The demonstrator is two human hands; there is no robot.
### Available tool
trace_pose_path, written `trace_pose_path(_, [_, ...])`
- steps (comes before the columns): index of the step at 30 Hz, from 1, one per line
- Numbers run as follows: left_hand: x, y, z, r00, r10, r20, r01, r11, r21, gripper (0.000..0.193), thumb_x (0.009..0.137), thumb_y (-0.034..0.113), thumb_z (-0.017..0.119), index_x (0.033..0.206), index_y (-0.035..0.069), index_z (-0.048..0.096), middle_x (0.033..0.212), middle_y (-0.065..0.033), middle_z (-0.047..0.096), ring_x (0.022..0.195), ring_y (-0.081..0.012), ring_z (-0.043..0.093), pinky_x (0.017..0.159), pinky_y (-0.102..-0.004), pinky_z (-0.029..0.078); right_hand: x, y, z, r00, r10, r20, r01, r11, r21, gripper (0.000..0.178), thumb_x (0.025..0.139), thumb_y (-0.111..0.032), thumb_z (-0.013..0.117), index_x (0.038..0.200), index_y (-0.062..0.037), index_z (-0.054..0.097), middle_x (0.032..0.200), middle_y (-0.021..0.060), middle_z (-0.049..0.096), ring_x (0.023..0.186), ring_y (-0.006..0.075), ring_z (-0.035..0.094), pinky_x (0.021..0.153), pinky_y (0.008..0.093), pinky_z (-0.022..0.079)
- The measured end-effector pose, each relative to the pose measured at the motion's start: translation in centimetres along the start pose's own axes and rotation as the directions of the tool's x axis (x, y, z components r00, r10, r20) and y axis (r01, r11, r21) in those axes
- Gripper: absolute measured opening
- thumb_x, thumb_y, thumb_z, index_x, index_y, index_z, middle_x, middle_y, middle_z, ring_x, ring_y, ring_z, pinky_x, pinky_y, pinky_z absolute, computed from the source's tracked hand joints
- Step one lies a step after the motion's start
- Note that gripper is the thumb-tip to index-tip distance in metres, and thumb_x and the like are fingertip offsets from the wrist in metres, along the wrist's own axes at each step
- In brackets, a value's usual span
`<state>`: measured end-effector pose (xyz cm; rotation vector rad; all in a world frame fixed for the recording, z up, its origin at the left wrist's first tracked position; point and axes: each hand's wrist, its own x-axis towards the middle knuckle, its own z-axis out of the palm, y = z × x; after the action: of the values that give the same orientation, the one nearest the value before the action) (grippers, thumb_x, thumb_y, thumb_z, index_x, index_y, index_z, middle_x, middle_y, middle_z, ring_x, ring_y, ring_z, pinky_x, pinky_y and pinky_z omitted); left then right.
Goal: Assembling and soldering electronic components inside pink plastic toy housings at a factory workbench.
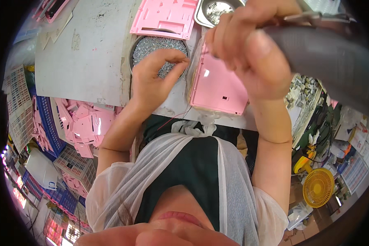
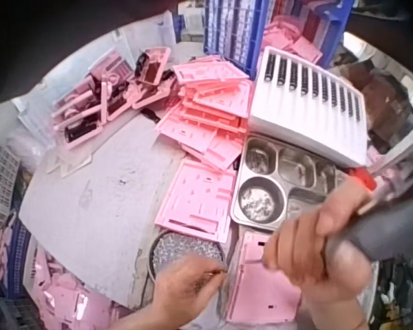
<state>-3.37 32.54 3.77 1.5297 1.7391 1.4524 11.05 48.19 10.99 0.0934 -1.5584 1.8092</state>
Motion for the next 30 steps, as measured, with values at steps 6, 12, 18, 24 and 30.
trace_pose_path(6, [-0.5, 1.4, 1.8, 0.992, 0.083, -0.090, -0.092, 0.990, -0.104, 0.025, 0.078, 0.000, 0.077, 0.100, 0.006, 0.068, 0.089, -0.0081, 0.073, 0.077, -0.0249, 0.071, 0.068, -0.0331, 0.056, -1.2, -1.1, 2.0, 0.998, 0.020, 0.058, -0.022, 0.999, 0.034, 0.024, 0.099, -0.026, 0.053, 0.118, -0.0111, 0.051, 0.062, -0.0031, 0.045, 0.054, 0.0113, 0.042, 0.063, 0.0326, 0.044])
trace_pose_path(12, [-1.1, 0.4, 2.2, 0.942, 0.324, -0.092, -0.319, 0.945, 0.066, 0.029, 0.072, -0.002, 0.078, 0.098, 0.006, 0.067, 0.096, -0.0090, 0.072, 0.083, -0.0306, 0.070, 0.070, -0.0366, 0.056, -2.0, -1.0, 2.8, 0.998, 0.056, 0.002, -0.056, 0.998, 0.022, 0.022, 0.098, -0.024, 0.054, 0.115, -0.0106, 0.050, 0.061, -0.0028, 0.044, 0.054, 0.0116, 0.043, 0.062, 0.0322, 0.044])
trace_pose_path(18, [-0.3, -0.7, -1.1, 0.993, -0.009, 0.119, -0.058, 0.835, 0.548, 0.024, 0.071, 0.016, 0.082, 0.092, 0.012, 0.071, 0.102, -0.0041, 0.062, 0.105, -0.0267, 0.055, 0.090, -0.0484, 0.038, -2.5, 1.3, 2.1, 0.991, 0.076, -0.111, -0.085, 0.994, -0.075, 0.017, 0.097, -0.018, 0.059, 0.105, -0.0069, 0.049, 0.059, -0.0004, 0.044, 0.052, 0.0121, 0.044, 0.054, 0.0323, 0.040])
trace_pose_path(24, [-0.6, -2.2, -0.6, 0.992, 0.079, 0.094, -0.118, 0.828, 0.548, 0.008, 0.080, 0.021, 0.075, 0.080, 0.015, 0.070, 0.091, 0.0018, 0.059, 0.095, -0.0225, 0.054, 0.086, -0.0461, 0.033, -3.0, 3.0, 2.0, 0.988, 0.123, -0.093, -0.148, 0.927, -0.345, 0.020, 0.095, -0.013, 0.065, 0.094, -0.0043, 0.048, 0.059, 0.0042, 0.047, 0.048, 0.0112, 0.040, 0.048, 0.0298, 0.038])
trace_pose_path(30, [0.4, -1.6, -0.9, 0.981, 0.126, 0.149, -0.189, 0.807, 0.560, 0.007, 0.081, 0.020, 0.074, 0.081, 0.015, 0.069, 0.081, 0.0039, 0.061, 0.085, -0.0200, 0.057, 0.083, -0.0438, 0.032, -3.0, 2.9, 1.9, 0.990, 0.122, -0.075, -0.138, 0.956, -0.260, 0.018, 0.095, -0.017, 0.062, 0.100, -0.0057, 0.049, 0.059, 0.0030, 0.047, 0.049, 0.0108, 0.039, 0.051, 0.0302, 0.039])
